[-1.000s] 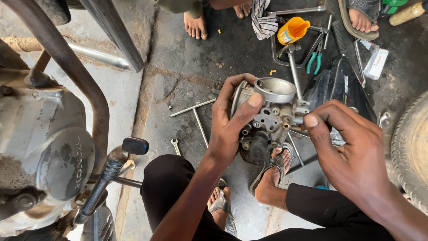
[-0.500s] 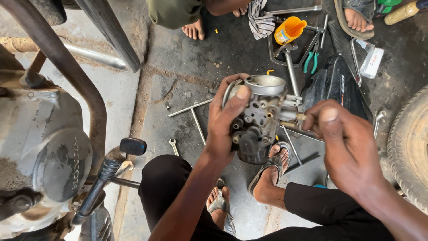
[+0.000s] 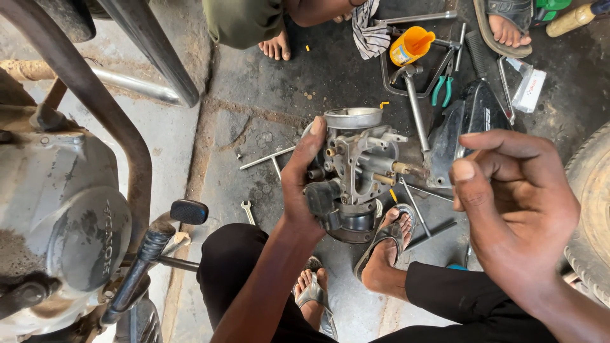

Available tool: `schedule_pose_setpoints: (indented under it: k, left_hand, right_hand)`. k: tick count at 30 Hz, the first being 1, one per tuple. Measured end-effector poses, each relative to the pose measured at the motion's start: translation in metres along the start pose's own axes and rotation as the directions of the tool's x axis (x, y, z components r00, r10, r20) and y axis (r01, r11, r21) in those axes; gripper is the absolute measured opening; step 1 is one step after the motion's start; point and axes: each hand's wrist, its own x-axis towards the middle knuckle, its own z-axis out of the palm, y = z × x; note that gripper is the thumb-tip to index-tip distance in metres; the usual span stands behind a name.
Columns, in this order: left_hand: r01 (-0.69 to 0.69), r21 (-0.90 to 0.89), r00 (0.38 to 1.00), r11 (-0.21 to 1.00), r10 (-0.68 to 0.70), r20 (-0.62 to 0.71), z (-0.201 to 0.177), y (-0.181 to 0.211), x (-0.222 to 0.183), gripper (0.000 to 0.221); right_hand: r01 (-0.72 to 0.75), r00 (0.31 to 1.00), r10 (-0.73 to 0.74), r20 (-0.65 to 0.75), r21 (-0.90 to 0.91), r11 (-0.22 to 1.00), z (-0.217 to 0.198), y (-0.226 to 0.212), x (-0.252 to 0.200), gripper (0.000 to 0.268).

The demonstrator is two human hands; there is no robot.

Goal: Dismantling and cleaning a motorcycle carburetor.

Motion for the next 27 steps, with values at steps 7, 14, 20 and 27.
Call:
schedule_pose_setpoints:
  k: [7, 14, 20, 27]
  left_hand:
    - [-0.089, 0.002, 0.992, 0.996, 0.088, 0.089, 0.004, 0.006, 0.002, 0.054]
    - [-0.133, -0.061, 0.99, 0.989, 0.136, 0.035, -0.008, 0.008, 0.001, 0.053]
    - [-0.083, -0.052, 0.991, 0.995, 0.088, 0.099, 0.004, 0.012, 0.0, 0.06]
    - [-0.102, 0.002, 0.986, 0.995, 0.101, 0.136, 0.007, 0.011, -0.002, 0.067]
  right_hand:
    - [0.211, 0.976, -0.208, -0.065, 0.055, 0.976, -0.007, 0.007, 0.0, 0.035]
    - [0.229, 0.973, -0.229, 0.002, 0.025, 0.973, -0.011, 0.012, 0.002, 0.04]
    - [0.209, 0.977, -0.212, 0.03, 0.084, 0.974, -0.01, -0.002, 0.015, 0.032]
    - [0.175, 0.982, -0.185, 0.049, 0.164, 0.971, -0.011, -0.005, 0.015, 0.036]
